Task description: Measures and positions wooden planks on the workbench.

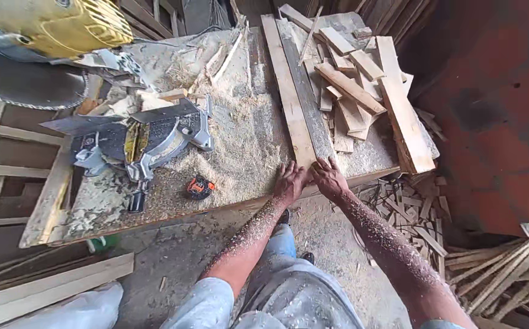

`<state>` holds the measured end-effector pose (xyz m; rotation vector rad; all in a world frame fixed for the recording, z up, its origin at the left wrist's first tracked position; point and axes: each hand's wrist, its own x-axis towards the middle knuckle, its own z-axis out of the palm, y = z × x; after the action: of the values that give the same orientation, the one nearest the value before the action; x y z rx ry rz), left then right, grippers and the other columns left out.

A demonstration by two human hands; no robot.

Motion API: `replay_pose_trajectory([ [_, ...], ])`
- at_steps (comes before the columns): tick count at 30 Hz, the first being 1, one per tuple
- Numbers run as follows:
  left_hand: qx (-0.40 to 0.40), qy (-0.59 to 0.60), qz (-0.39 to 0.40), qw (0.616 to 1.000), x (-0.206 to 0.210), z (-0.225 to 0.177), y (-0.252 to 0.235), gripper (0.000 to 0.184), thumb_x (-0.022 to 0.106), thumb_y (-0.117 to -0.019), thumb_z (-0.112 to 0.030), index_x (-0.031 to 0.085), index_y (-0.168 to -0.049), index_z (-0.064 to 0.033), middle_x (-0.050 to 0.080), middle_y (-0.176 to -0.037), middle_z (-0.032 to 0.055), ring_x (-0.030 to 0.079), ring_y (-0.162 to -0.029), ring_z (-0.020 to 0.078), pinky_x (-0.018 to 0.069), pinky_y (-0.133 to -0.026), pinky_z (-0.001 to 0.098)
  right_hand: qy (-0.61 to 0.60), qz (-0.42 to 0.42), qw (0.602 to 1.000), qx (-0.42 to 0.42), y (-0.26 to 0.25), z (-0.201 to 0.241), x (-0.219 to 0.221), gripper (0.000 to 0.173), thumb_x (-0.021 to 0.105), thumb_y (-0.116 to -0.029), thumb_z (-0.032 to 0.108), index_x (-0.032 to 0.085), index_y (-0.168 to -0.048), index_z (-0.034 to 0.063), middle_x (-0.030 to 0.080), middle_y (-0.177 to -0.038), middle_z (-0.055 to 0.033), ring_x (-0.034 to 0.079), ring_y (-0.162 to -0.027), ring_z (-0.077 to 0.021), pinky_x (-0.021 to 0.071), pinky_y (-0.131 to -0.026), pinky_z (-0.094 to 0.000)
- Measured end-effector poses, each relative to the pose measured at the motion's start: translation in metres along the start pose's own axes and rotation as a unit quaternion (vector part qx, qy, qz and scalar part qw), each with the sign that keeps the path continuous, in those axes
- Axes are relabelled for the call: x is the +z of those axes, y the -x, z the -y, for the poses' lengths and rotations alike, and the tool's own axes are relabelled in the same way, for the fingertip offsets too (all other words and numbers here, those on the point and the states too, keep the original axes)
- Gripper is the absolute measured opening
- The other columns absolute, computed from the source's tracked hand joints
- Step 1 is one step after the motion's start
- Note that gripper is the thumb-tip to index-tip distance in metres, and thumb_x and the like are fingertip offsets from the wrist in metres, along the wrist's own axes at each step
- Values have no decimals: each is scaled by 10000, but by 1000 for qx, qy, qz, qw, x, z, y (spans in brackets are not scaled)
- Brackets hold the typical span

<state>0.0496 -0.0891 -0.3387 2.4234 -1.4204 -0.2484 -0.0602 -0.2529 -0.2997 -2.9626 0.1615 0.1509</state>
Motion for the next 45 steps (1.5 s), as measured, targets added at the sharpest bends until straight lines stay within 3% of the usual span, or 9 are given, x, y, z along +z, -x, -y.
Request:
replay_pose_trajectory([
  [11, 1, 5, -7, 1000, -4, 23, -28, 511, 443, -1067, -392, 548, -1485, -118, 525, -1521, 203, 401, -1486, 392, 194, -1216, 694, 15, 50, 998, -23, -44, -26, -12, 412, 532, -1038, 389, 635, -1373, 174, 503, -1569, -80, 305, -1530, -409, 106, -1178, -782],
  [20, -39, 35, 31, 998, -20, 40, -62, 490, 399, -1078, -313, 492, -1529, -144, 459, -1582, 176, 341, -1520, 378, 143, -1220, 709, 19, 30, 999, 8, -74, -39, -8, 460, 403, -1087, 382, 538, -1508, 255, 439, -1621, -11, 277, -1546, -390, 77, -1197, -760],
  [25, -121, 44, 27, 991, -26, 45, -80, 547, 442, -1064, -419, 457, -1548, -165, 457, -1595, 119, 285, -1536, 405, 159, -1217, 704, 40, 23, 999, 16, -98, -45, -7, 444, 443, -1075, 340, 549, -1498, 258, 466, -1603, 7, 304, -1534, -391, 96, -1187, -768],
  [28, -180, 52, -8, 982, -21, 52, -93, 707, 522, -1006, -546, 465, -1520, -64, 451, -1578, 197, 237, -1535, 468, 153, -1220, 702, 50, 38, 997, 38, -115, -45, -12, 446, 427, -1082, 367, 538, -1506, 286, 447, -1615, 24, 283, -1547, -371, 69, -1192, -766],
  [31, -196, 49, 5, 979, -32, 61, -110, 628, 566, -990, -540, 596, -1398, -63, 454, -1568, 214, 243, -1511, 523, 180, -1195, 737, 65, 50, 996, 46, -137, -50, -17, 443, 438, -1080, 384, 537, -1501, 285, 427, -1628, 25, 273, -1553, -358, 75, -1197, -757],
  [35, -185, 51, 16, 981, -40, 73, -123, 494, 502, -1033, -499, 698, -1232, -92, 486, -1565, 143, 293, -1514, 454, 228, -1187, 714, 60, 40, 997, 35, -160, -62, -16, 435, 443, -1076, 279, 542, -1500, 275, 431, -1626, 29, 281, -1548, -367, 90, -1185, -771],
  [38, -199, 110, -13, 974, -48, 84, -116, 616, 529, -977, -651, 740, -1159, -101, 600, -1465, 95, 363, -1506, 349, 205, -1229, 647, 65, 54, 996, 39, -176, -66, -21, 449, 448, -1072, 258, 527, -1514, 276, 413, -1636, 41, 257, -1560, -347, 63, -1199, -753],
  [43, -247, 33, -40, 968, -48, 135, -64, 754, 491, -963, -702, 601, -1397, -95, 439, -1596, 145, 255, -1548, 384, 165, -1254, 614, 65, 38, 996, 39, -206, -84, -14, 440, 495, -1061, 359, 554, -1489, 276, 435, -1624, 25, 293, -1544, -361, 85, -1198, -757],
  [45, -231, 24, -73, 970, -42, 148, -55, 734, 470, -979, -685, 602, -1394, -94, 451, -1590, 132, 272, -1550, 344, 181, -1270, 555, 56, 31, 997, 32, -220, -88, -17, 429, 507, -1064, 379, 569, -1474, 271, 452, -1613, 11, 306, -1537, -373, 99, -1186, -776],
])
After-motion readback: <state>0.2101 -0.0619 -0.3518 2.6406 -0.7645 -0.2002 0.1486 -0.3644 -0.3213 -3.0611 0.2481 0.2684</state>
